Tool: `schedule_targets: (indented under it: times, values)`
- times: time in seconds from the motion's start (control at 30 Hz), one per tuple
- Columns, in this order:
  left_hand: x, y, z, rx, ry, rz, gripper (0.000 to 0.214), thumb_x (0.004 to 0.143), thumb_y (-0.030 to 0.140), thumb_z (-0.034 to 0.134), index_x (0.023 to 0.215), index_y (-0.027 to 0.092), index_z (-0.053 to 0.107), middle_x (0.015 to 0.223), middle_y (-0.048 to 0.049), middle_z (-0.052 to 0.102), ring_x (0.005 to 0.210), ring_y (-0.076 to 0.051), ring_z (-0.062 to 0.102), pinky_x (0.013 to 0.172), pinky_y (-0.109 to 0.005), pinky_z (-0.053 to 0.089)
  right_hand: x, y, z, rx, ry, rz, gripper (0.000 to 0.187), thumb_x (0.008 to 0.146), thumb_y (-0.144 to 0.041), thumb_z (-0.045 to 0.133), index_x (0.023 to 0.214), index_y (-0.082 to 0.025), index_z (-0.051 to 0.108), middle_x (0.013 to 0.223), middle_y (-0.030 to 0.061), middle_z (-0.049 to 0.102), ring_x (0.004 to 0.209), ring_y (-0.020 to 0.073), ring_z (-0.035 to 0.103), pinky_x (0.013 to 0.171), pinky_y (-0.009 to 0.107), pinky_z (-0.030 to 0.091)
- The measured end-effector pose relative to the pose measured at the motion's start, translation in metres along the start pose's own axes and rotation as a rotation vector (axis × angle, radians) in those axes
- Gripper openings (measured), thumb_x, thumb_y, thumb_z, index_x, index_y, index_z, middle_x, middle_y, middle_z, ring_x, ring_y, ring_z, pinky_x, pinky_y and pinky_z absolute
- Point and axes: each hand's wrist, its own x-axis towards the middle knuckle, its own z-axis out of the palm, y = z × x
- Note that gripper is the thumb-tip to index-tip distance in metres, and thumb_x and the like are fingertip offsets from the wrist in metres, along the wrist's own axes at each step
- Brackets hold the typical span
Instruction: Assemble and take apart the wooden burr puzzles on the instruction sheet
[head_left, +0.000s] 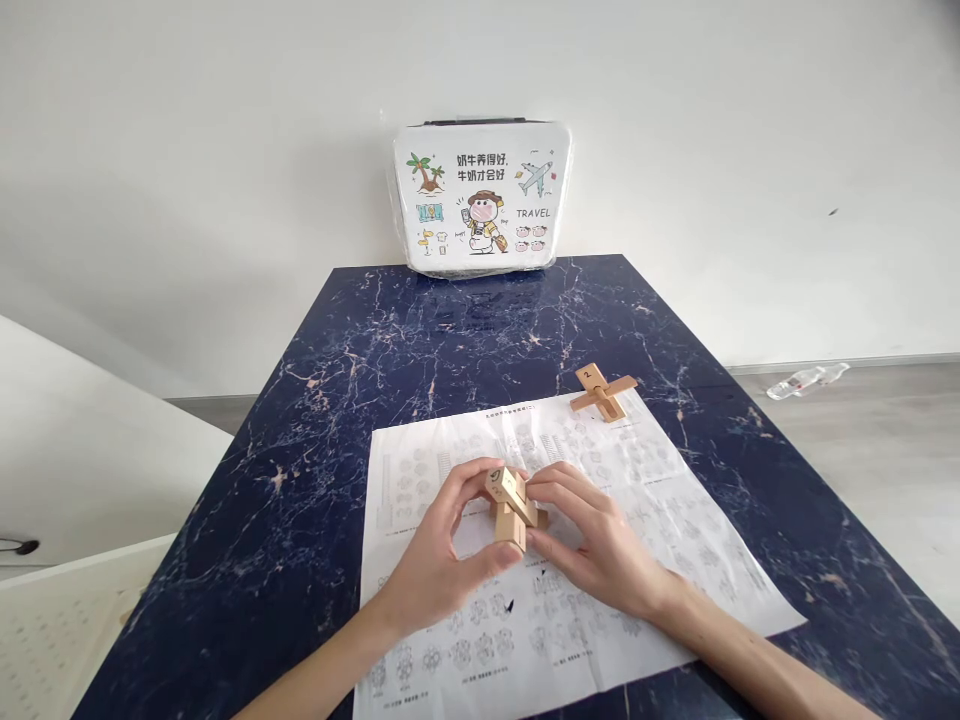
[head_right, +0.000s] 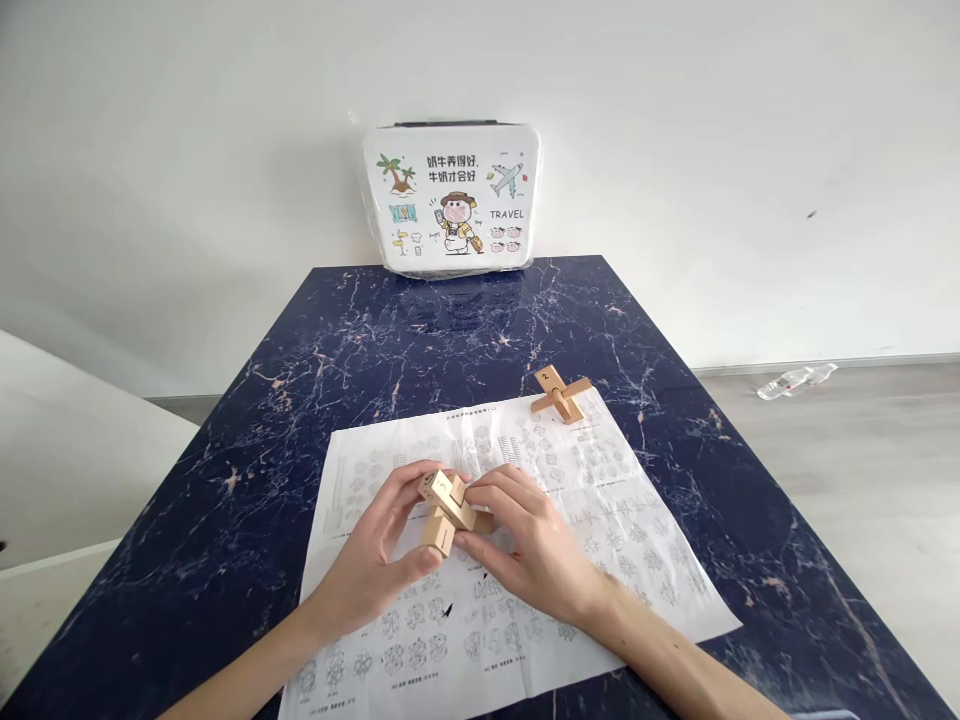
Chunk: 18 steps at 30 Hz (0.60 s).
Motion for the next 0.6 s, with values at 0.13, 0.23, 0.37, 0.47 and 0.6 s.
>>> schedule_targets:
  times: [0.13,0.23,0.37,0.47,0.6]
  values:
    - [0.001,0.003,0.003,0.052,0.015,0.051,0.065,0.091,0.05,0.085,0.145,0.036,0.052,0.153,-0.0072,0.062,0.142,-0.032,0.057,0.122,-0.051,0.041,0.0,0.0,-0.001,0.053,0.0,0.07,0.008,0.108,-0.027,0.06,0.115,-0.024,0.063,0.1,0.0073,0.071,0.092,0.0255,0.066,0.077,0.041,0.058]
    - [0.0,0.004,0.004,0.091,0.025,0.078,0.063,0.092,0.049,0.085,0.145,0.036,0.053,0.15,-0.007,0.063,0.14,-0.032,0.058,0.12,-0.052,0.043,0.001,-0.002,-0.003,0.133,-0.035,0.141,0.01,0.109,-0.032,0.059,0.11,-0.023,0.065,0.095,0.0058,0.069,0.085,0.0229,0.064,0.072,0.038,0.054]
    - [0.0,0.002,0.0,0.153,0.047,0.105,0.062,0.093,0.047,0.083,0.146,0.036,0.053,0.15,-0.0079,0.063,0.138,-0.033,0.059,0.119,-0.054,0.046,0.004,-0.007,-0.011,0.274,-0.087,0.237,0.016,0.109,-0.037,0.059,0.107,-0.024,0.068,0.095,0.0046,0.069,0.085,0.0222,0.065,0.075,0.038,0.052]
    - [0.005,-0.001,-0.01,0.207,0.138,0.126,0.054,0.098,0.044,0.077,0.146,0.036,0.054,0.149,-0.0073,0.063,0.137,-0.031,0.06,0.117,-0.053,0.048,0.005,-0.009,-0.018,0.362,-0.083,0.276,0.017,0.109,-0.038,0.058,0.105,-0.025,0.068,0.097,0.004,0.071,0.09,0.0229,0.067,0.082,0.039,0.053]
    - [0.012,-0.002,-0.021,0.31,0.287,0.18,0.054,0.095,0.04,0.079,0.143,0.035,0.055,0.142,-0.0055,0.066,0.132,-0.028,0.063,0.116,-0.051,0.05,0.004,-0.003,-0.018,0.209,0.03,0.328,0.015,0.108,-0.038,0.061,0.105,-0.025,0.068,0.098,0.0039,0.072,0.09,0.0227,0.068,0.082,0.037,0.054]
